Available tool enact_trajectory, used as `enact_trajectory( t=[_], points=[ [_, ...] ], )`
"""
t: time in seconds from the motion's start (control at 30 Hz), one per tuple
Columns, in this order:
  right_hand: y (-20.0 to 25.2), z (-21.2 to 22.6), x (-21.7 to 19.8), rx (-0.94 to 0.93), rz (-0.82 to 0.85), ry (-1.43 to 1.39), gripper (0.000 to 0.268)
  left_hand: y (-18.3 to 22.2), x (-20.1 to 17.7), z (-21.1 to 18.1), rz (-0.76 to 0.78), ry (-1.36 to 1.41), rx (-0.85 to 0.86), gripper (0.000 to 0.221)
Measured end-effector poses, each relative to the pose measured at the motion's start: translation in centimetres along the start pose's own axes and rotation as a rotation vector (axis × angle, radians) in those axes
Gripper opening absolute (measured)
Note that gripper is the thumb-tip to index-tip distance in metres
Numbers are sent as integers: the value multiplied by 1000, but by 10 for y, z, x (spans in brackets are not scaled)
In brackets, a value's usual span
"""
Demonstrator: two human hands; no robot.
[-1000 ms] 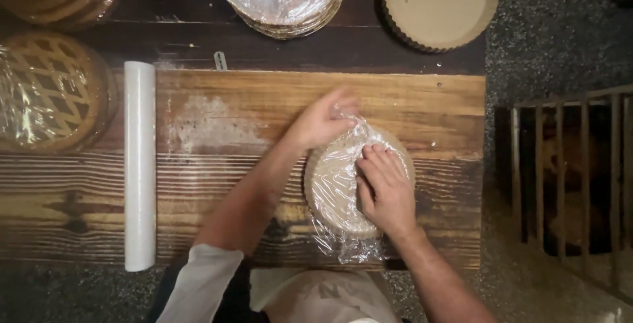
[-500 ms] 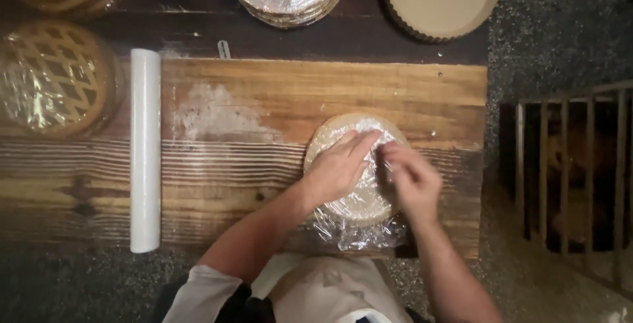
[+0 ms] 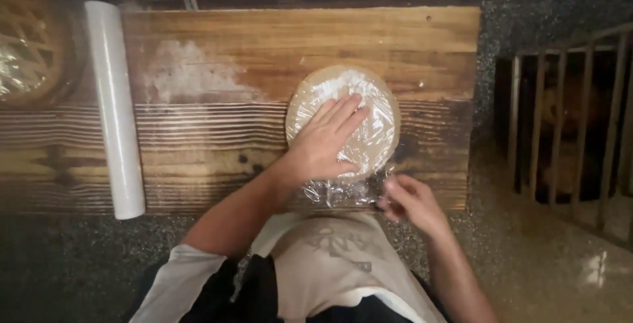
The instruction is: Wrapping various pies and pie crusts with plastic wrap on a wooden workbench in a bakery.
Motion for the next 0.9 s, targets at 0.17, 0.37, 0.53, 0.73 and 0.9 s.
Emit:
enact_trajectory(
  t=[0.17,0.37,0.53,0.73,0.9],
  points=[
    [10,17,22,28,237,-172,29,0,1,7,54,30,27,118],
    [-42,68,63,1,205,-355,17,-2,6,11,16,35,47,98],
    [-49,111,74,-7,262,-540,12,55,-10,4,-342,341,-16,63],
    [-58,103,73,-81,317,-640,25,141,43,-3,-478,-186,96,61],
    [-52,103,73,-204,349,-629,34,130,52,-10,-530,-336,244,27]
  ],
)
Point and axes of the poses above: each hand's wrist, its own y-axis away from the middle knuckle, its own x-axis out of the palm, z = x × y, the point moved 4 cm from there along -y, towards the middle knuckle, and after that the axes turned 1 degree about z, right-handed, at the moved point
